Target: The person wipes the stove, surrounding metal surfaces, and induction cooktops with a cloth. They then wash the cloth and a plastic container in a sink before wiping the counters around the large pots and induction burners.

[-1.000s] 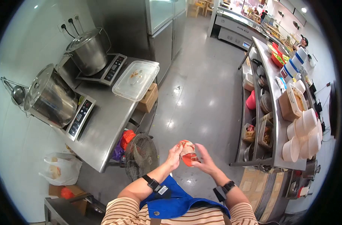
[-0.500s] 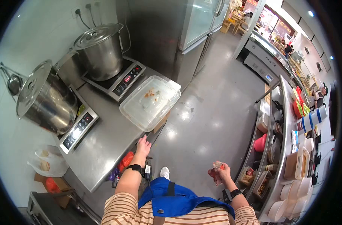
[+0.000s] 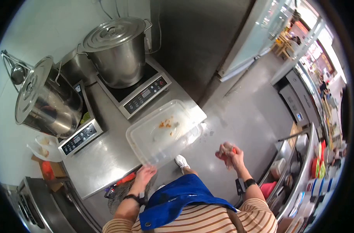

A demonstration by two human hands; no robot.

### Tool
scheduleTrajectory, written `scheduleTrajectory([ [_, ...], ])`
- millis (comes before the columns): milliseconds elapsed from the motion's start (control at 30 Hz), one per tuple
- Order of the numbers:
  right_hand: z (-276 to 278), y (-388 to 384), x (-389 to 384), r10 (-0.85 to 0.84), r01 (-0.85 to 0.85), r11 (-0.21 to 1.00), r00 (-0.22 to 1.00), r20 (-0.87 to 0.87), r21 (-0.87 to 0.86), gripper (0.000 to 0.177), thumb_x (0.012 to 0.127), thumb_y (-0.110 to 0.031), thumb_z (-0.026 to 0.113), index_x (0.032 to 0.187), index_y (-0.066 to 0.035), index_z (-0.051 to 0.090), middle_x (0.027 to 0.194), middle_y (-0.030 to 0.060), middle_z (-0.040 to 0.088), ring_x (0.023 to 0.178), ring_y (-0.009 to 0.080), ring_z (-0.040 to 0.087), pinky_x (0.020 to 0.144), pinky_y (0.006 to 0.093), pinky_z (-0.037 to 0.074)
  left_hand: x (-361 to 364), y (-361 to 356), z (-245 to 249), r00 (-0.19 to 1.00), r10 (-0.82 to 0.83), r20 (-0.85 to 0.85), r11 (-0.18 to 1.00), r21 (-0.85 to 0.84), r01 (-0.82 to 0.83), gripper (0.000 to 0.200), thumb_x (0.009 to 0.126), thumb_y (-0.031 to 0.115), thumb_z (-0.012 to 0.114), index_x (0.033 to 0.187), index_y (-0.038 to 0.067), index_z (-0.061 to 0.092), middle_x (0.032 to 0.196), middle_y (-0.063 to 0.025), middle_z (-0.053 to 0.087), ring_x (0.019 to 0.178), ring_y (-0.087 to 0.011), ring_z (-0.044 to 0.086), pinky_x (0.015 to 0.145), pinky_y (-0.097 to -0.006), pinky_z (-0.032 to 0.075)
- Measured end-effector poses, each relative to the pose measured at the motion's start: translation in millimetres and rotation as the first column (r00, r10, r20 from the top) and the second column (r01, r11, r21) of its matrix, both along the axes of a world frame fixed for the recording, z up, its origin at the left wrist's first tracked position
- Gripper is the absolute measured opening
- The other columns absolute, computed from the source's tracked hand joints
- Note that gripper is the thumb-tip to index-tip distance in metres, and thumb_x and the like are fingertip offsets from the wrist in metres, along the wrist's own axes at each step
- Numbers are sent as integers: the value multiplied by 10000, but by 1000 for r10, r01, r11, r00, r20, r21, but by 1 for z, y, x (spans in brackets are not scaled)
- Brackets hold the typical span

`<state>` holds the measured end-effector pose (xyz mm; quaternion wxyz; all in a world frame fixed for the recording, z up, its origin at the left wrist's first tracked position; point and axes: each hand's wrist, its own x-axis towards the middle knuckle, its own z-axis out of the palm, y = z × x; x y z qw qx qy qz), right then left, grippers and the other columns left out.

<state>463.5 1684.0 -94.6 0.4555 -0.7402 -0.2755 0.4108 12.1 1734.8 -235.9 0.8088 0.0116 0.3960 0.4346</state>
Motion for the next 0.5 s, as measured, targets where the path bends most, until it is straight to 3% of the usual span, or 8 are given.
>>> scheduleTrajectory([
  [67, 11, 81, 10, 104, -120, 990, 974, 201, 70, 441, 715, -42, 621, 1154, -31, 583, 1031, 73, 633, 938, 159, 587, 835, 293, 468, -18, -13, 24, 998, -10, -54, 999, 32, 12, 223, 797, 26, 540, 1018, 4, 556, 935, -137, 604, 896, -285, 603, 839, -460, 474],
  [133, 32, 161, -4, 145, -160, 978, 983, 114, 132, 464, 714, -69, 633, 1174, -52, 577, 1090, 89, 619, 996, 193, 575, 866, 311, 452, -21, -26, 92, 964, 69, -256, 997, 42, -60, 231, 794, 42, 545, 1021, 0, 557, 887, -141, 611, 880, -304, 616, 829, -470, 487],
  [200, 14, 235, -6, 257, -340, 917, 903, 345, 208, 510, 713, -75, 637, 1213, -60, 536, 1126, 128, 596, 1033, 259, 568, 895, 323, 433, -44, -66, 95, 890, 114, -442, 993, 62, -97, 239, 793, 74, 548, 1018, -7, 553, 867, -135, 609, 859, -307, 623, 796, -462, 513],
  [267, -3, 304, -19, 206, -418, 848, 826, 524, 326, 536, 721, -76, 621, 1240, -56, 488, 1153, 166, 568, 1091, 315, 531, 925, 351, 419, -57, -97, 111, 898, 240, -370, 970, 62, -234, 240, 791, 101, 554, 1007, -4, 548, 866, -134, 603, 850, -303, 622, 767, -448, 534],
  [333, -24, 363, -39, 229, -553, 779, 691, 686, 297, 544, 719, -64, 599, 1246, -56, 465, 1198, 177, 533, 1114, 325, 504, 936, 381, 410, -53, -128, 136, 839, 394, -374, 918, 127, -375, 219, 788, 110, 552, 975, -4, 543, 929, -140, 593, 850, -303, 618, 758, -448, 542],
  [400, -65, 408, -62, 317, -558, 824, 600, 734, 101, 478, 743, -70, 595, 1208, -57, 486, 1190, 147, 523, 1128, 344, 483, 964, 383, 390, -43, -152, 155, 757, 489, -433, 860, 92, -502, 244, 782, 99, 555, 998, -12, 533, 963, -146, 590, 871, -298, 613, 769, -436, 545],
  [500, -159, 444, -87, 189, -671, 739, 293, 937, 61, 393, 758, -85, 575, 1147, -65, 529, 1163, 120, 539, 1091, 345, 494, 957, 403, 386, -38, -184, 163, 716, 579, -389, 806, 144, -573, 275, 808, 159, 573, 1035, 5, 575, 1020, -124, 600, 910, -273, 585, 855, -418, 479],
])
